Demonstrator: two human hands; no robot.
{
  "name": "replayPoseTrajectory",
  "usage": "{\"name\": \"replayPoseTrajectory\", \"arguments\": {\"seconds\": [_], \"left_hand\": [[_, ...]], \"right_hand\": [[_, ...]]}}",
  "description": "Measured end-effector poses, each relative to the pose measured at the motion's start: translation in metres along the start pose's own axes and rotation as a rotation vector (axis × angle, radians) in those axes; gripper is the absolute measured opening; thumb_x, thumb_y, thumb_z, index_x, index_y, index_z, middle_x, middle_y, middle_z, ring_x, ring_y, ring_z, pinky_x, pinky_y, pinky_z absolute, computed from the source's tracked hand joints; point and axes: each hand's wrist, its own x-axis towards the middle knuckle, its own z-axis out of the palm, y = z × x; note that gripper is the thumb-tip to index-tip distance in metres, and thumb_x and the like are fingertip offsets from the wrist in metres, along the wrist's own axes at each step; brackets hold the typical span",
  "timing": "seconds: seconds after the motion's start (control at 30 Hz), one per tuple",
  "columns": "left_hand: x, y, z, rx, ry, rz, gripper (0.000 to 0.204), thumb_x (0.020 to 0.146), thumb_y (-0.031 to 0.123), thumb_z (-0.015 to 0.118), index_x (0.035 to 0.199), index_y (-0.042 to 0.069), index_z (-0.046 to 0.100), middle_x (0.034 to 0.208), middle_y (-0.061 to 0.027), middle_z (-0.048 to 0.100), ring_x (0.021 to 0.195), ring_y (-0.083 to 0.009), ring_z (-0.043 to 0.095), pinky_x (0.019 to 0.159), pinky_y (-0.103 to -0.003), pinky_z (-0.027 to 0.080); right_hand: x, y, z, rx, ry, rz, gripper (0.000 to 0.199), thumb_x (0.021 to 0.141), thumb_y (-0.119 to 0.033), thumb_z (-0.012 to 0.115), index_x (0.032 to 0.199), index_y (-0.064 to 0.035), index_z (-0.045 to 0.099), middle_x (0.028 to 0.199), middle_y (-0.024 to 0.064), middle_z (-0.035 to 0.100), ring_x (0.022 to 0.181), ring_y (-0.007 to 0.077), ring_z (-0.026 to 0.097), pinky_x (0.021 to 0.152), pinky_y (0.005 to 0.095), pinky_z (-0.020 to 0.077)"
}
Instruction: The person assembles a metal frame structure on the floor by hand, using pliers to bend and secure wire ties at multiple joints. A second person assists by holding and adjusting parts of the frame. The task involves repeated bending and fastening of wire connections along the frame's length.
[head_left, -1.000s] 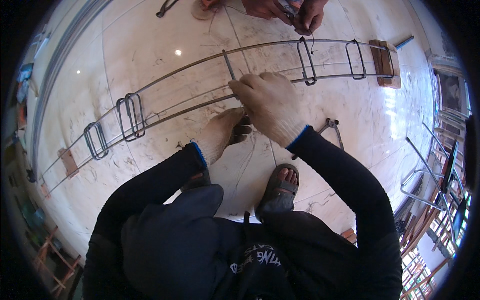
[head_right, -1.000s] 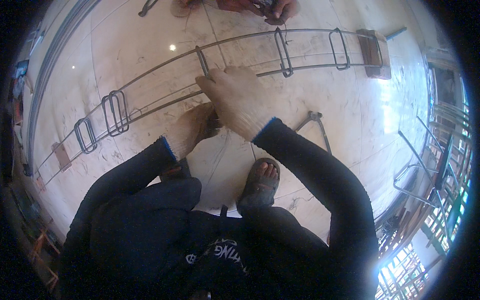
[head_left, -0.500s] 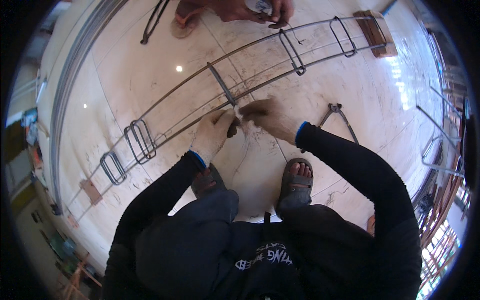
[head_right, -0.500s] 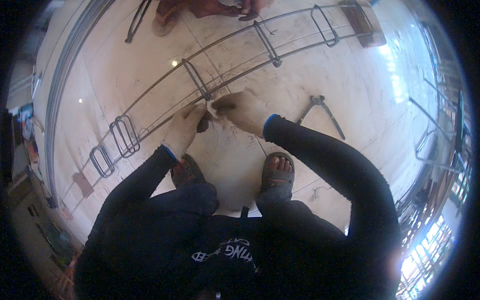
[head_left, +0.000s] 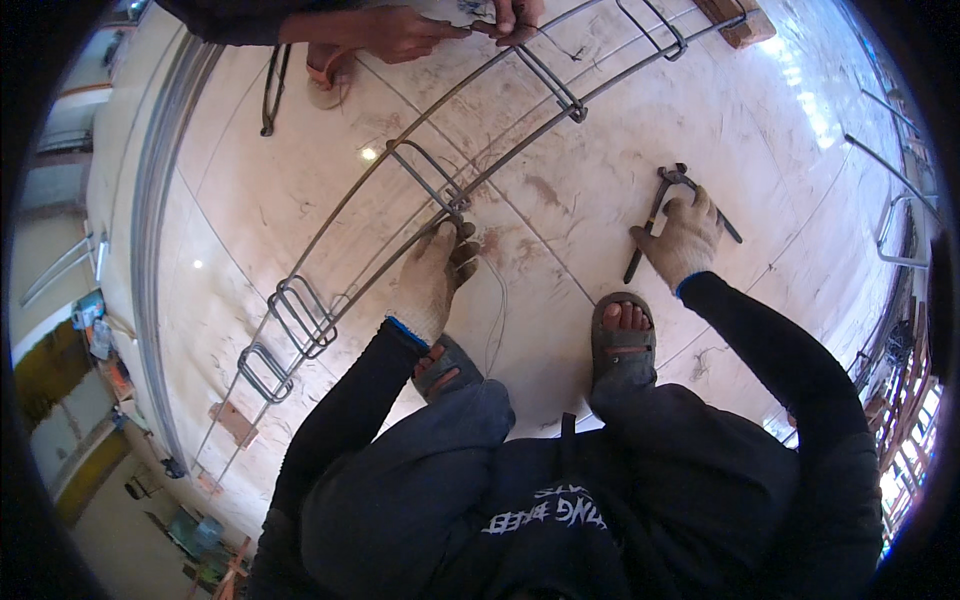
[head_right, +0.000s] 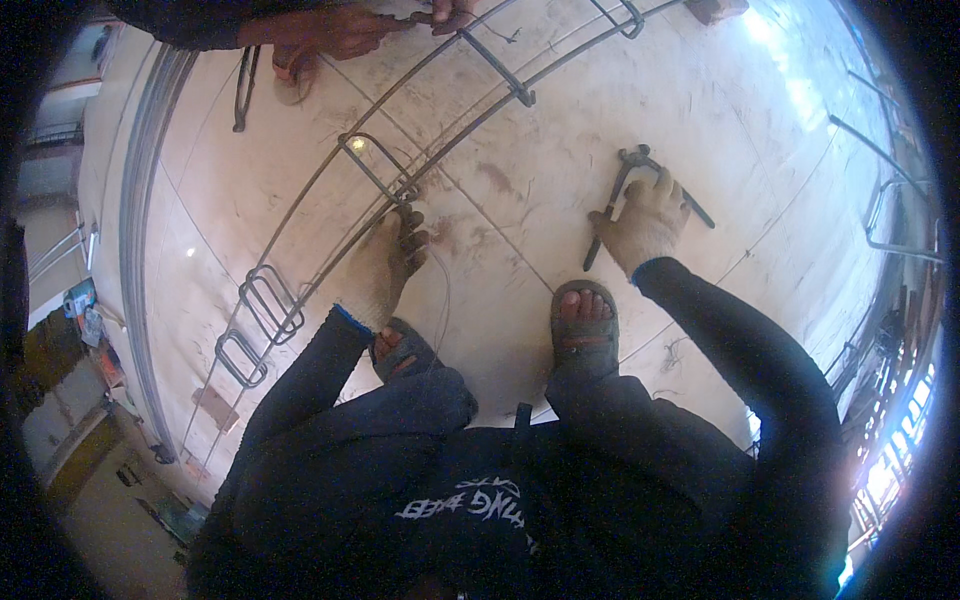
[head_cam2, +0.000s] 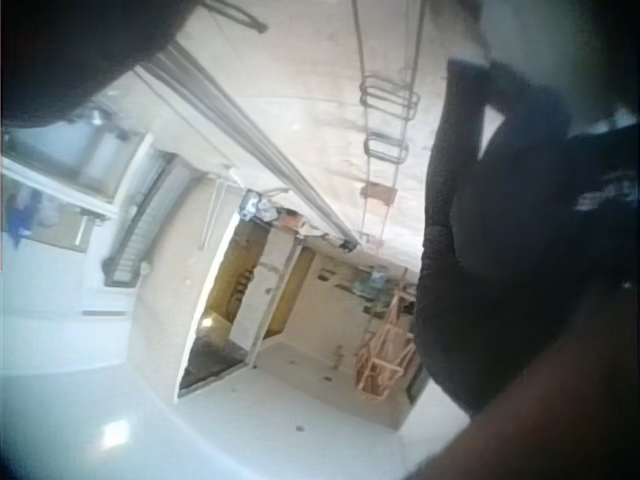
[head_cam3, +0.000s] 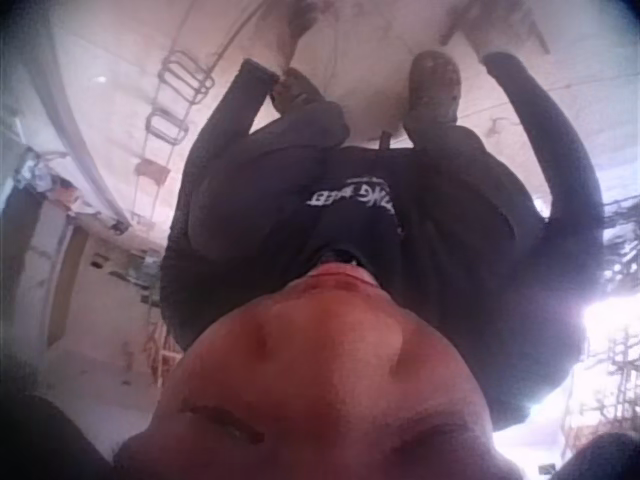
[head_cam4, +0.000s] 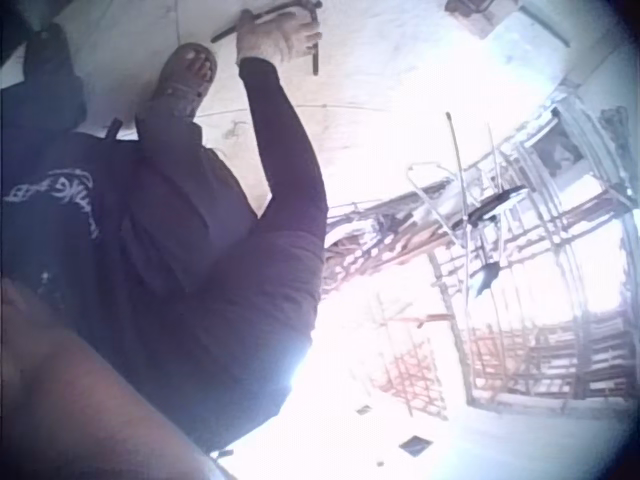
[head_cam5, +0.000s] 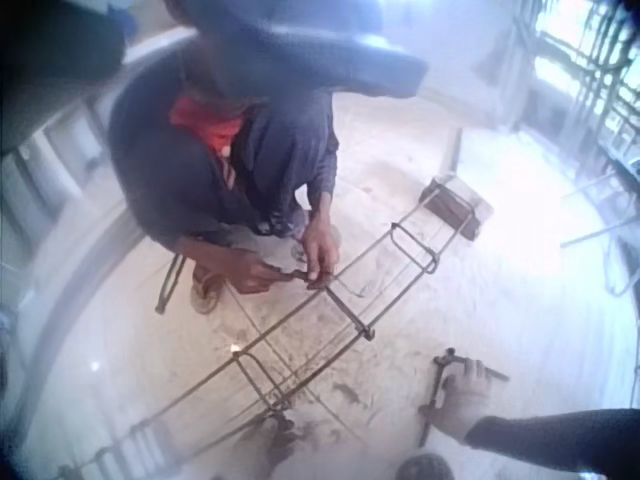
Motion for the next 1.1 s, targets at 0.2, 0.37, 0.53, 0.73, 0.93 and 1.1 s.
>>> {"name": "replayPoseTrajectory", "arguments": {"seconds": [0.2,0.37,0.53,0.73,0.93,1.1], "left_hand": [[0.003,-0.005,-0.004,-0.029,0.041,-0.016,0.031,0.115,0.037,0.068,0.13,0.01,0.073,0.116,-0.0053,0.078,0.098,-0.0181,0.073,0.088,-0.037,0.06],[0.001,0.001,0.005,-0.065,0.016,-0.09,0.031,0.115,0.038,0.069,0.128,0.01,0.074,0.114,-0.0041,0.077,0.094,-0.0162,0.073,0.085,-0.036,0.061],[-0.008,0.005,0.005,-0.035,0.019,-0.073,0.03,0.115,0.042,0.069,0.124,0.014,0.074,0.109,-0.0008,0.076,0.096,-0.0176,0.071,0.091,-0.04,0.058],[-0.001,-0.004,0.002,-0.27,-0.127,-0.146,0.025,0.113,0.034,0.074,0.124,0.012,0.072,0.104,-0.0006,0.075,0.091,-0.0137,0.073,0.081,-0.032,0.061],[-0.001,-0.006,0.012,-0.297,-0.062,-0.126,0.024,0.11,0.032,0.078,0.122,0.012,0.073,0.103,-0.0001,0.075,0.091,-0.0132,0.073,0.079,-0.032,0.063],[-0.004,-0.009,0.004,-0.269,-0.06,-0.112,0.028,0.109,0.033,0.08,0.125,0.01,0.074,0.104,-0.0007,0.076,0.092,-0.0132,0.073,0.081,-0.032,0.063]], "right_hand": [[0.026,0.012,-0.021,0.069,-0.116,0.04,0.056,0.076,-0.03,0.094,0.126,-0.0069,0.079,0.142,0.0225,0.059,0.139,0.0436,0.057,0.113,0.0537,0.0532],[0.018,0.054,-0.003,0.105,0.014,0.05,0.037,0.089,-0.011,0.076,0.125,-0.0024,0.078,0.139,0.024,0.065,0.128,0.0454,0.066,0.108,0.0522,0.0574],[0.001,0.069,0.0,0.011,-0.07,0.029,0.027,0.091,-0.011,0.075,0.113,0.0038,0.075,0.13,0.0238,0.069,0.11,0.0479,0.073,0.102,0.0532,0.0597],[0.025,0.141,0.072,0.104,-0.011,-0.058,0.02,0.093,-0.014,0.078,0.103,0.0008,0.071,0.1,0.0201,0.074,0.094,0.0458,0.074,0.085,0.0524,0.061],[0.009,0.088,0.078,0.574,-0.417,-0.43,0.024,0.092,0.007,0.065,0.112,-0.0041,0.073,0.103,0.0068,0.078,0.089,0.0172,0.071,0.079,0.033,0.0574],[-0.021,-0.026,-0.001,0.653,-0.742,-0.378,0.036,0.09,0.014,0.058,0.119,-0.0007,0.073,0.136,0.0128,0.076,0.118,0.0208,0.072,0.1,0.0337,0.0568]]}}
